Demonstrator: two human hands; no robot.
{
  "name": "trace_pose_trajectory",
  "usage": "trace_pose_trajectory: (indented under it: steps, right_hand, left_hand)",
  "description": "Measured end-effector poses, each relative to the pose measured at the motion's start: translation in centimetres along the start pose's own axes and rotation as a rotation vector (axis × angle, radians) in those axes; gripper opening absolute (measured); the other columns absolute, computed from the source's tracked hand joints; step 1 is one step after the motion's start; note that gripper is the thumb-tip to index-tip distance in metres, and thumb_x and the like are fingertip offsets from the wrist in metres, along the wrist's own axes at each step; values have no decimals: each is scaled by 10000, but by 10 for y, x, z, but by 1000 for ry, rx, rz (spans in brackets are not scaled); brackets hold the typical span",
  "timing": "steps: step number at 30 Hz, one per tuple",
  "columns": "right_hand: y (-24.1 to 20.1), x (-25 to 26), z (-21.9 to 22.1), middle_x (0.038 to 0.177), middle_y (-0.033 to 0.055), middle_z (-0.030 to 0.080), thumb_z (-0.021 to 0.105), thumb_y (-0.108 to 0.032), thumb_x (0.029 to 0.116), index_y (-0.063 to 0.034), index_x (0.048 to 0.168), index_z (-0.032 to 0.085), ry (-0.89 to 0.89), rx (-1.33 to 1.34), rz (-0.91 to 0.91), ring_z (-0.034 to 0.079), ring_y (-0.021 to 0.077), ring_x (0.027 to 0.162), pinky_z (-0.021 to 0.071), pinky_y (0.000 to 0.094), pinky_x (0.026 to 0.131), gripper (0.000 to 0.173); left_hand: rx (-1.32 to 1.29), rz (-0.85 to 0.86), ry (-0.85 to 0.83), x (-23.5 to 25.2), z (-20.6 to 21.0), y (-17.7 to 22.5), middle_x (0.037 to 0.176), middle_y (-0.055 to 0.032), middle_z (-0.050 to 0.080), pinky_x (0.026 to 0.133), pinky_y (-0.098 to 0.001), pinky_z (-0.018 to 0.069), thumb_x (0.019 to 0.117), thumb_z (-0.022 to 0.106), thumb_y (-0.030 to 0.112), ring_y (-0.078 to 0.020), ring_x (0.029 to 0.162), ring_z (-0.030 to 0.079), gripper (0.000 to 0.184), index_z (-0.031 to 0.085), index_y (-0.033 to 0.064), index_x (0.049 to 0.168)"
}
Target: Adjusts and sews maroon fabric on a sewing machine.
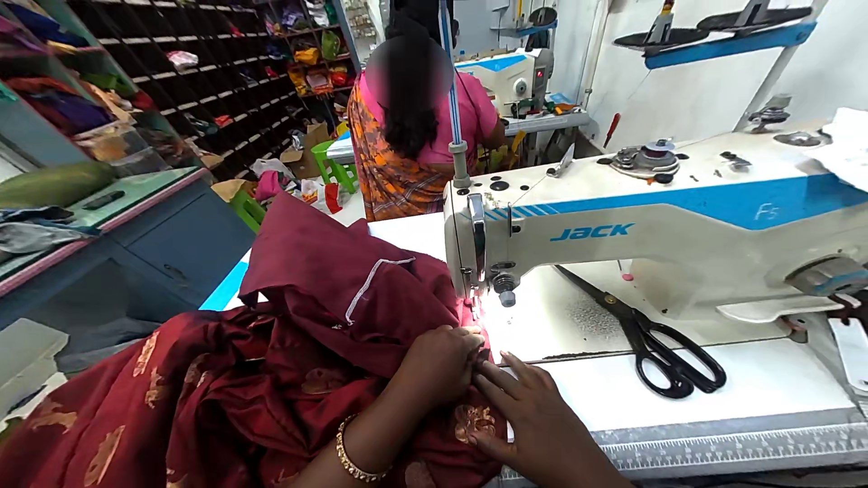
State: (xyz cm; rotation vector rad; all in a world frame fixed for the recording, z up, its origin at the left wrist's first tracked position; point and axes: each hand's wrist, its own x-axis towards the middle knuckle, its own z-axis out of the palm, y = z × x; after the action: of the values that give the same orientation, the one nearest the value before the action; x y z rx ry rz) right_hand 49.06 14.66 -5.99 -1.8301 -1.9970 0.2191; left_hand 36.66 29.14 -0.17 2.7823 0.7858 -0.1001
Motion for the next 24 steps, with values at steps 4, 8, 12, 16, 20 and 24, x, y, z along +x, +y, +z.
trace_pose_trajectory:
  steps: [4,8,12,16,20,24]
  right_hand:
    - [1,1,3,1524,5,550,521,-621,965,-166,1429,613,30,-8,11,452,315,1449,374,573,1130,656]
    - [-1,1,-1,1546,1,526,527,-593,973,-156,1451,591,-13,8,33,415,317,1473,340,565,1156,650]
    - [-1,1,-3,1560,25,509,515,-573,989,-121,1457,578,-55,27,36,398,310,1485,302,551,1184,654]
    - [0,-2,2,1508,40,566,510,-544,995,-100,1400,626,19,12,-6,472,313,1436,358,546,1158,612]
    - [1,-3,5,1472,31,600,514,-540,994,-104,1370,652,75,-13,-28,510,307,1406,396,535,1137,592]
    - [1,-3,7,1458,43,612,528,-523,989,-92,1342,673,96,-21,-36,526,318,1393,407,538,1128,576]
  left_hand:
    - [-9,22,13,7,-1,-9,1358,-85,635,1011,-472,510,953,624,100,-266,1207,624,382,685,106,1329]
    - [82,-45,-60,7,-8,3,1325,-122,620,1036,-481,476,938,657,109,-308,1234,576,410,673,96,1348]
    - [200,-161,-178,-5,-9,38,1271,-136,651,1084,-484,394,1027,529,133,-299,1258,563,274,701,30,1215]
    - [217,-254,-165,-19,-6,49,1281,-113,677,1149,-482,317,1068,456,164,-264,1299,562,326,675,58,1285]
    - [185,-171,-46,-24,6,36,1363,-81,651,1130,-474,352,1059,468,156,-244,1324,556,321,692,75,1274]
    - [151,-105,30,-21,12,30,1230,-118,694,1045,-466,443,1028,513,100,-283,1214,618,276,689,39,1233]
